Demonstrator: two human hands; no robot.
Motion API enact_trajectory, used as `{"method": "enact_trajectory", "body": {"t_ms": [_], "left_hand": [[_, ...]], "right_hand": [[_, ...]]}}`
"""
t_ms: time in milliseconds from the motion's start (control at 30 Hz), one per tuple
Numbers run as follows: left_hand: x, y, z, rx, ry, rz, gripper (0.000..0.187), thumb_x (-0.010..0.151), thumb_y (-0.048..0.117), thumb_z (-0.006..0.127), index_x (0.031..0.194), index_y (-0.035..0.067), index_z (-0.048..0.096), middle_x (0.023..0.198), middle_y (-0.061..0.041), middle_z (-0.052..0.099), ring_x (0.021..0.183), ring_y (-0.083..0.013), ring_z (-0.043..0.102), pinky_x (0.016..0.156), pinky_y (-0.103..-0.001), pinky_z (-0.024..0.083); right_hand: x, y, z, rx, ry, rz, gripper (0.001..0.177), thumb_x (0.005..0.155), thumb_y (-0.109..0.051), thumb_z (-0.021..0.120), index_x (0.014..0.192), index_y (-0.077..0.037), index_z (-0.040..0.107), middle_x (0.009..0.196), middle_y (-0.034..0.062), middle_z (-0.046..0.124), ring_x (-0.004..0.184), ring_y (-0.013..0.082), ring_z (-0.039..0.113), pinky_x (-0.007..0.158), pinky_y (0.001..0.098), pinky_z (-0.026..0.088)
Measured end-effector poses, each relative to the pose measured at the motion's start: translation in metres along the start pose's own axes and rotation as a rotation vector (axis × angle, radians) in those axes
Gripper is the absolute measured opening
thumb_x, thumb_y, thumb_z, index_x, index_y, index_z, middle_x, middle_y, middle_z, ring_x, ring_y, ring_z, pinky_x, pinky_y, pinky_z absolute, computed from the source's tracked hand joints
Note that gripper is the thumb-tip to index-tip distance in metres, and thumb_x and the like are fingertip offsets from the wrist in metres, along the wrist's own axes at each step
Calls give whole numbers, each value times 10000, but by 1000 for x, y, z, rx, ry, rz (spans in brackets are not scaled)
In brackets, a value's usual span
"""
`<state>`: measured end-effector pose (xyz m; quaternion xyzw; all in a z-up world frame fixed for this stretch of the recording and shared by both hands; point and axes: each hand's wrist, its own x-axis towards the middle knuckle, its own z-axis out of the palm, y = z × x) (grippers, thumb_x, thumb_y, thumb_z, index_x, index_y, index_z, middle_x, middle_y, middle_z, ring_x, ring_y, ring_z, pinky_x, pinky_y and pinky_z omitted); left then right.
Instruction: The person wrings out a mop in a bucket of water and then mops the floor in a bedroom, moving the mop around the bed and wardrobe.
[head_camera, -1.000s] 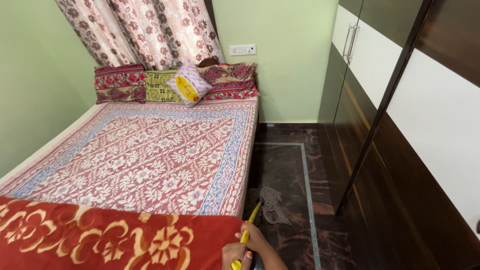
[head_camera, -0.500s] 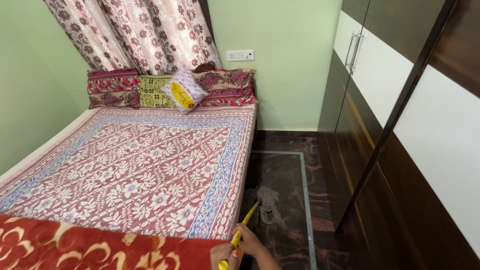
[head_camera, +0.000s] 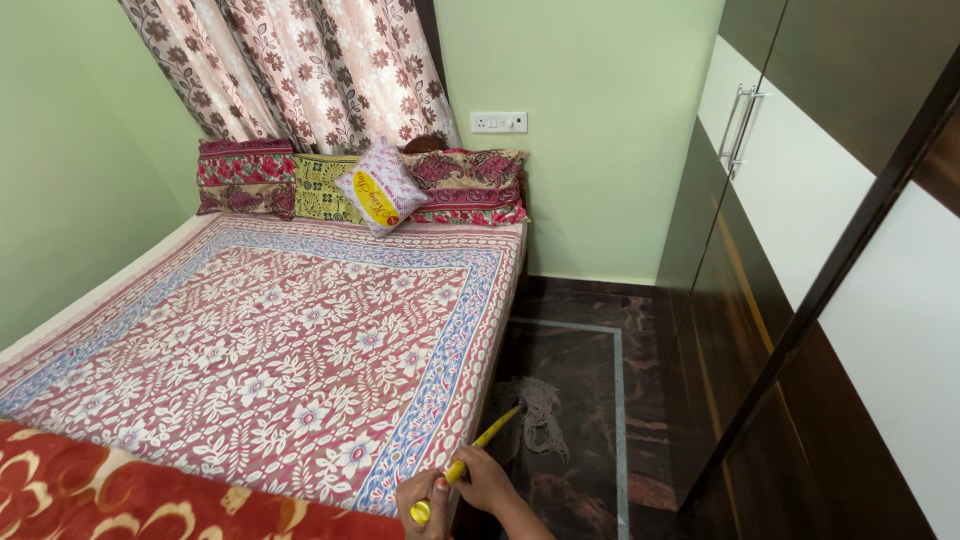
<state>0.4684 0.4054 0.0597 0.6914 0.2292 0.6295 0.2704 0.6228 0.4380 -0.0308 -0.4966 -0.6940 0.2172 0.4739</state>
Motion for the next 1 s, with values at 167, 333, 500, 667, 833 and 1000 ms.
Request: {"method": "enact_trajectory", "body": {"t_ms": [167,333,500,667,833,1000], "left_hand": [[8,-37,23,10,-8,54,425,936,242,606,587,11,537,491,-81,482,399,-193,475,429,-361,328],[23,-94,42,37,-25,84,443,941,270,610,582,19,546,486,-82,488,393,-196,490,421,-360,345],[40,-169,63,76,-55,116,462,947,298,615,576,28,556,481,-83,494,388,-199,506,413,-359,362],[64,-233,91,119,-70,141,481,952,325,619,571,36,565,476,-84,500,383,-202,522,405,-358,379],[73,-270,112,167,-77,139,500,957,353,624,566,45,575,470,-85,506,378,-205,537,397,-357,395],[84,-292,122,224,-82,141,539,969,402,612,560,52,585,462,-89,515,371,-212,563,384,-358,423]], "right_hand": [[24,40,0,-13,-77,108,201,841,-70,725,966,-34,572,974,180,630,985,421,624,833,447,519],[52,74,-13,-44,-45,-25,239,835,-38,732,1026,-40,587,1016,191,634,1021,446,606,892,459,502],[98,105,-33,0,-148,224,235,839,-48,722,1035,-57,594,1053,154,618,1026,398,621,861,431,495],[138,133,-42,29,-41,94,178,814,-15,689,964,-58,602,988,132,632,979,371,638,861,407,512],[169,167,-49,5,-67,242,165,843,-41,706,945,-71,580,991,108,615,975,341,644,828,391,505],[188,191,-52,-17,-82,277,189,846,-14,672,990,-78,568,1048,105,617,1031,334,637,861,389,503]]}}
